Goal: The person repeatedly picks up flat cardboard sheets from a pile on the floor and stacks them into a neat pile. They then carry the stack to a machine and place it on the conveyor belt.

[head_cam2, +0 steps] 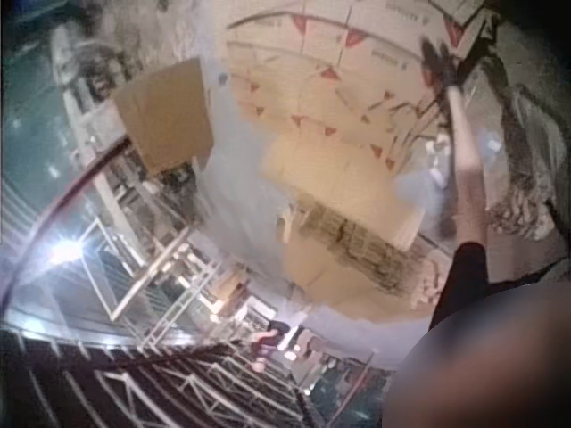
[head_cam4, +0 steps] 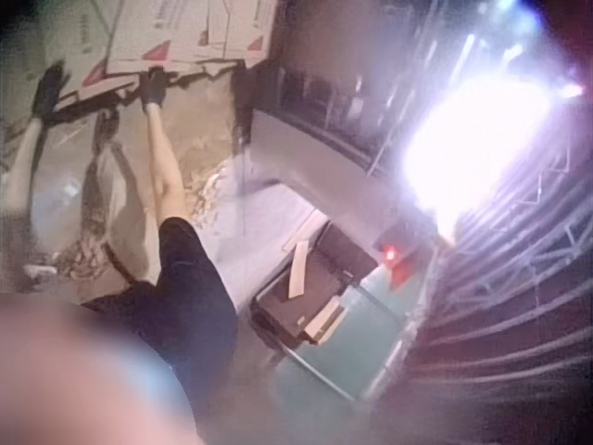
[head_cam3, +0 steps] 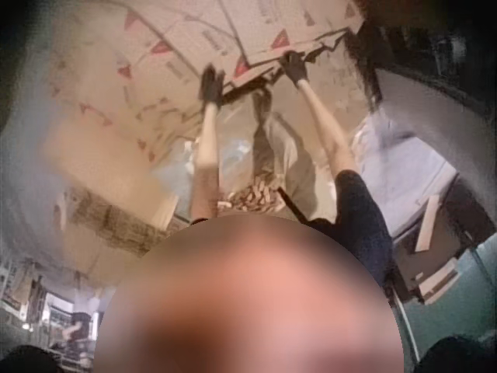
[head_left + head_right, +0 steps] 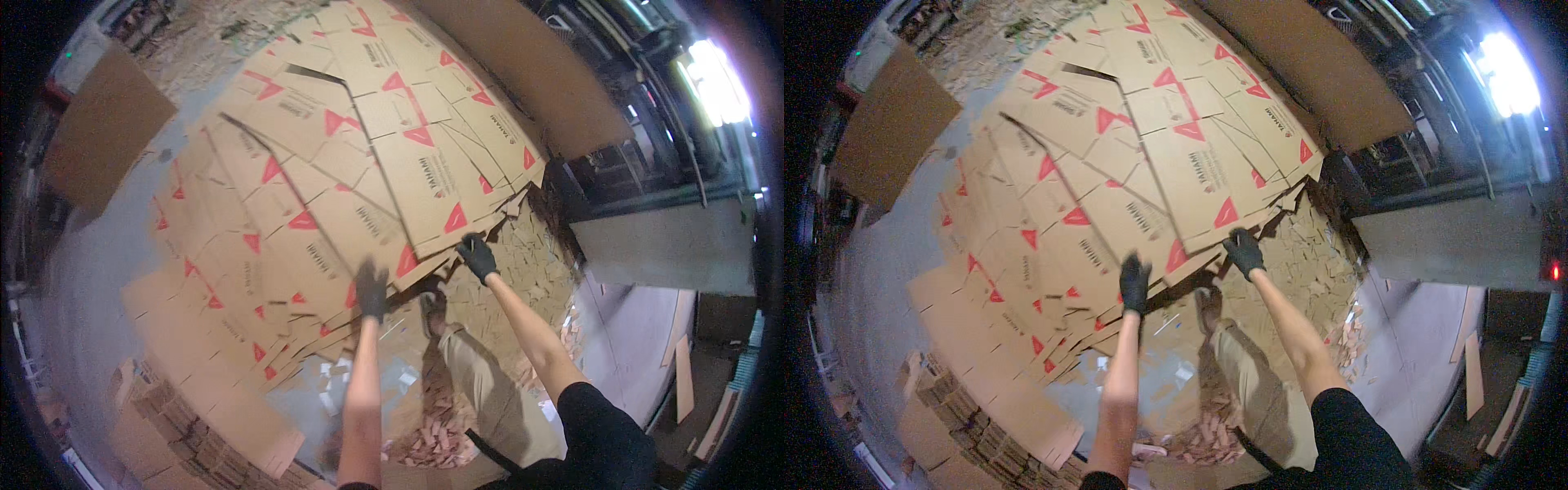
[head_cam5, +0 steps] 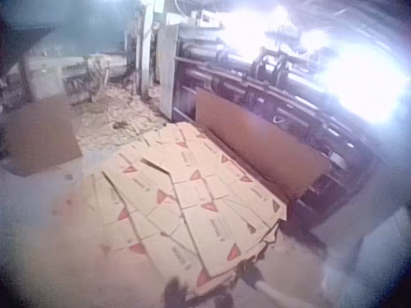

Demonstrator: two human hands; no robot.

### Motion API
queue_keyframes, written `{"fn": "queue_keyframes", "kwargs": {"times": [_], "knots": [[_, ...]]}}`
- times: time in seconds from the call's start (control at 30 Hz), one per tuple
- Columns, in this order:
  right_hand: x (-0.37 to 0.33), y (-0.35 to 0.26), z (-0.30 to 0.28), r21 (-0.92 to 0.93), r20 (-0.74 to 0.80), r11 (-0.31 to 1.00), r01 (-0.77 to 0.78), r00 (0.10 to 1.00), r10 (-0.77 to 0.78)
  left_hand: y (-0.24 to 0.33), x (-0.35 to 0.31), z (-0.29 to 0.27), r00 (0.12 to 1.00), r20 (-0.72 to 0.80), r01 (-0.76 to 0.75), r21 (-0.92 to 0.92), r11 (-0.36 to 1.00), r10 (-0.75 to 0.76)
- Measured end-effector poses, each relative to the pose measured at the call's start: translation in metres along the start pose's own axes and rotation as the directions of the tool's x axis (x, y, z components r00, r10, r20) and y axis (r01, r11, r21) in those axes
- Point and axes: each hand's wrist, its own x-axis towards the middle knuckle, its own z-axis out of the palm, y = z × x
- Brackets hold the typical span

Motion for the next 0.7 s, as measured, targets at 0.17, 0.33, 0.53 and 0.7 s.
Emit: {"fn": "queue_keyframes", "kwargs": {"times": [0.17, 0.33, 0.53, 0.7], "knots": [[0.173, 0.054, -0.027, 0.094, -0.2, 0.987, 0.131, 0.974, -0.11, 0.049, 0.197, 0.123, 0.996, -0.058, 0.046, -0.36, 0.932, -0.071], [0.227, 0.064, -0.03, -0.038, -0.12, 0.99, -0.136, 0.984, 0.13, 0.122, 0.235, 0.113, 0.985, 0.006, 0.157, -0.47, 0.869, -0.175], [0.202, 0.0, -0.031, 0.299, 0.21, 0.953, -0.042, 0.977, -0.023, 0.191, 0.102, 0.047, 0.917, -0.158, 0.274, -0.415, 0.868, -0.365], [0.242, -0.043, -0.028, 0.234, 0.136, 0.972, 0.025, 0.989, -0.058, 0.098, 0.135, 0.045, 0.931, -0.226, 0.195, -0.354, 0.915, -0.286]]}}
